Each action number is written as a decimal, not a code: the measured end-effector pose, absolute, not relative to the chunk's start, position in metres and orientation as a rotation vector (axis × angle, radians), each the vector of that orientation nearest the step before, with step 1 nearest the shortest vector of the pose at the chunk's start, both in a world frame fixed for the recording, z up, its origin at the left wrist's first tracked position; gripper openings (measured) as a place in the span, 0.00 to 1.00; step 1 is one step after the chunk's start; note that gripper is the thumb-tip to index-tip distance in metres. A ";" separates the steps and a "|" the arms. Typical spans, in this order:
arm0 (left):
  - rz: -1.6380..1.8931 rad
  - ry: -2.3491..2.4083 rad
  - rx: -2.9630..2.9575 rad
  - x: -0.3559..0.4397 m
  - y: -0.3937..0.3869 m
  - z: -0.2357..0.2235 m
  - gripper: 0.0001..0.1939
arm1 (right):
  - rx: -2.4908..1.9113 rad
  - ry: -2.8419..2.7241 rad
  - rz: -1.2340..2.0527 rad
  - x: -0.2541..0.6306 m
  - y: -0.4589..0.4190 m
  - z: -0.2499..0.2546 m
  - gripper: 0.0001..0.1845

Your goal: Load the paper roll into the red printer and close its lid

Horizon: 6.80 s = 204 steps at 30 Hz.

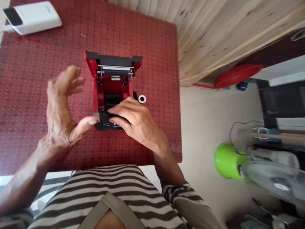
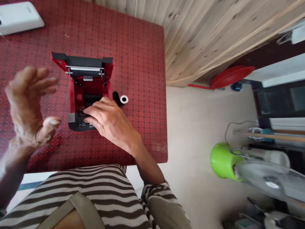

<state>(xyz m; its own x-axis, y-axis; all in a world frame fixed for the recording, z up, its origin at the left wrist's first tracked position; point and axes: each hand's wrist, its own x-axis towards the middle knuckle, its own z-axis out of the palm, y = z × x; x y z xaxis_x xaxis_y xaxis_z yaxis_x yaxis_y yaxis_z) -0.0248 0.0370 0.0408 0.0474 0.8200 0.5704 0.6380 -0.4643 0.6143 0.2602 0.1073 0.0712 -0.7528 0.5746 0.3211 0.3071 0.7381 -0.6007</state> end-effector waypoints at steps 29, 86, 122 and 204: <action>1.046 1.447 2.498 -0.006 0.024 0.041 0.40 | -0.620 -2.302 -0.217 0.256 0.064 0.059 0.19; 1.316 1.630 2.221 -0.013 -0.013 -0.001 0.24 | -1.115 -1.797 0.364 0.287 0.036 -0.002 0.17; 1.349 1.613 2.430 0.000 -0.011 -0.011 0.40 | -1.265 -3.088 0.431 0.184 0.146 0.116 0.31; 1.326 1.669 2.364 -0.005 -0.011 -0.023 0.38 | -1.282 -2.178 0.848 0.344 0.115 0.099 0.33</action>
